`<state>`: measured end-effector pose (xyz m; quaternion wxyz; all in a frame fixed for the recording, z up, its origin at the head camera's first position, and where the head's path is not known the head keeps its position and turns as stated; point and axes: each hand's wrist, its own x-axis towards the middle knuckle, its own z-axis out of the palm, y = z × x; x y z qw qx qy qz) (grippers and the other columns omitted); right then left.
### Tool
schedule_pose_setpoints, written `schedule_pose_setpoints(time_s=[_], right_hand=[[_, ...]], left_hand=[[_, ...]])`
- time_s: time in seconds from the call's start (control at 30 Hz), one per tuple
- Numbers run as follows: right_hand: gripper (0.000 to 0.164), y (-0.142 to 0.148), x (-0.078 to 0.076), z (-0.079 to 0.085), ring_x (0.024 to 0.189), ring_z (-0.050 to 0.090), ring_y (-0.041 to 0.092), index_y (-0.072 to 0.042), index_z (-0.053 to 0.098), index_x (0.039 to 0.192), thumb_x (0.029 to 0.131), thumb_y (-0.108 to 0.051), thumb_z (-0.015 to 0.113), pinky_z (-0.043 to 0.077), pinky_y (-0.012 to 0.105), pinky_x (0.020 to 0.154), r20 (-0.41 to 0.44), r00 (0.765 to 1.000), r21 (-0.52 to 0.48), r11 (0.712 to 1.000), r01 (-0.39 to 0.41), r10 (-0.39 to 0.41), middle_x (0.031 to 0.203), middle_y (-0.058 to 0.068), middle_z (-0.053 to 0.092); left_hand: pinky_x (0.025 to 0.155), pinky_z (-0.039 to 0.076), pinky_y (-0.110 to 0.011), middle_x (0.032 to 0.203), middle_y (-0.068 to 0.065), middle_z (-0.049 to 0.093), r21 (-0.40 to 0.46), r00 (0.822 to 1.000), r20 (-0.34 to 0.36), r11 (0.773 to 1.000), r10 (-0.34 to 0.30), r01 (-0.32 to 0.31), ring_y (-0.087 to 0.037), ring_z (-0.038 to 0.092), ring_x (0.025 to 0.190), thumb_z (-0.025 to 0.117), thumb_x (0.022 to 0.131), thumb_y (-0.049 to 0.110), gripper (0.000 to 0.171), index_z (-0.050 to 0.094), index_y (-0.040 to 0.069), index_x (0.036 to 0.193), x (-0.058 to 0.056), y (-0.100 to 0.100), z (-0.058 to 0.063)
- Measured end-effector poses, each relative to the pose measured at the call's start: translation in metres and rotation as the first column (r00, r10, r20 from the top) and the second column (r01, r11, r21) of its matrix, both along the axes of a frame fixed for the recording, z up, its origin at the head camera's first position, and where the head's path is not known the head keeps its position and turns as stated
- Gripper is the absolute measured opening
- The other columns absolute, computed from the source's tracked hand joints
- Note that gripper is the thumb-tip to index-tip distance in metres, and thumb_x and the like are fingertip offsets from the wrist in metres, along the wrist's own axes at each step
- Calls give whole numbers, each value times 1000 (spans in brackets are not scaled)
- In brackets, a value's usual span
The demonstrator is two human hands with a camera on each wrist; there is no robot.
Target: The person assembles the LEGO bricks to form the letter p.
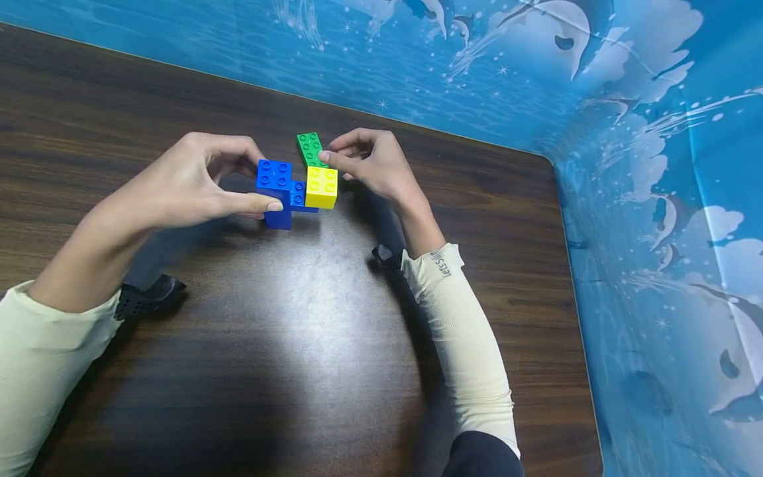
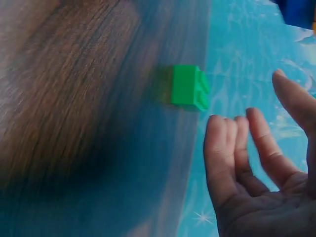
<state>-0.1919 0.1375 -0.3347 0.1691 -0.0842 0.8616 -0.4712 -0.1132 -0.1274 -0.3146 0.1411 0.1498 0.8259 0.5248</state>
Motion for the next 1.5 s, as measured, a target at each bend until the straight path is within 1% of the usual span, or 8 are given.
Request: schedule_pose_setpoints(time_s=[0.17,0.37,0.57,0.73,1.03,1.2,1.3,1.5], right_hand=[[43,-16,-10,-10,106,66,21,-4,72,128,95,-29,84,56,26,87,60,998,132,991,13,-22,121,12,73],[50,-25,-12,-17,106,63,23,-4,69,131,92,-28,87,54,26,87,111,992,150,988,43,-60,123,12,69],[48,-27,-11,-21,101,65,22,-3,69,128,91,-26,88,56,26,89,58,996,166,984,63,-74,120,13,70],[42,-29,-11,-23,101,67,22,-1,68,128,93,-17,85,56,27,91,47,997,154,986,58,-66,119,14,71],[43,-30,-9,-21,98,64,22,0,69,127,92,-17,86,56,29,89,28,998,151,987,52,-57,114,13,69],[35,-22,-7,-16,98,63,23,-2,71,126,95,-11,82,52,28,86,49,997,161,986,46,-54,109,10,67],[32,-18,-6,-11,100,62,23,-4,72,126,95,-6,79,51,27,85,56,997,179,983,39,-49,111,10,67],[35,-9,-2,-2,101,65,25,-2,72,128,94,-1,79,56,30,90,17,1000,173,985,3,-6,117,15,69]], left_hand=[[108,51,-54,117,-13,76,-4,1000,-3,1000,2,-2,-30,74,111,91,89,22,31,73,9,110,1,-1,0],[106,52,-54,117,-13,76,-4,1000,-4,1000,-2,2,-30,74,112,91,89,21,30,73,9,109,1,-1,-1],[105,52,-53,117,-13,76,-5,1000,-8,1000,-3,3,-30,73,112,91,89,21,30,73,9,109,2,0,-1],[105,53,-54,117,-13,75,1,1000,-6,1000,-3,3,-30,73,112,90,89,21,30,73,9,109,2,1,-1],[104,54,-53,117,-13,76,-5,1000,-2,1000,-3,3,-28,74,112,91,89,21,30,72,9,109,2,0,-1],[103,53,-52,116,-13,77,-10,1000,3,1000,5,-5,-28,74,111,91,88,21,31,72,9,108,3,0,0],[104,52,-53,117,-13,77,-16,1000,4,1000,8,-8,-29,74,111,92,88,22,32,72,9,108,2,0,0],[106,52,-56,118,-15,76,-34,1000,3,999,1,-1,-31,73,112,91,89,22,32,71,8,110,2,1,0]])
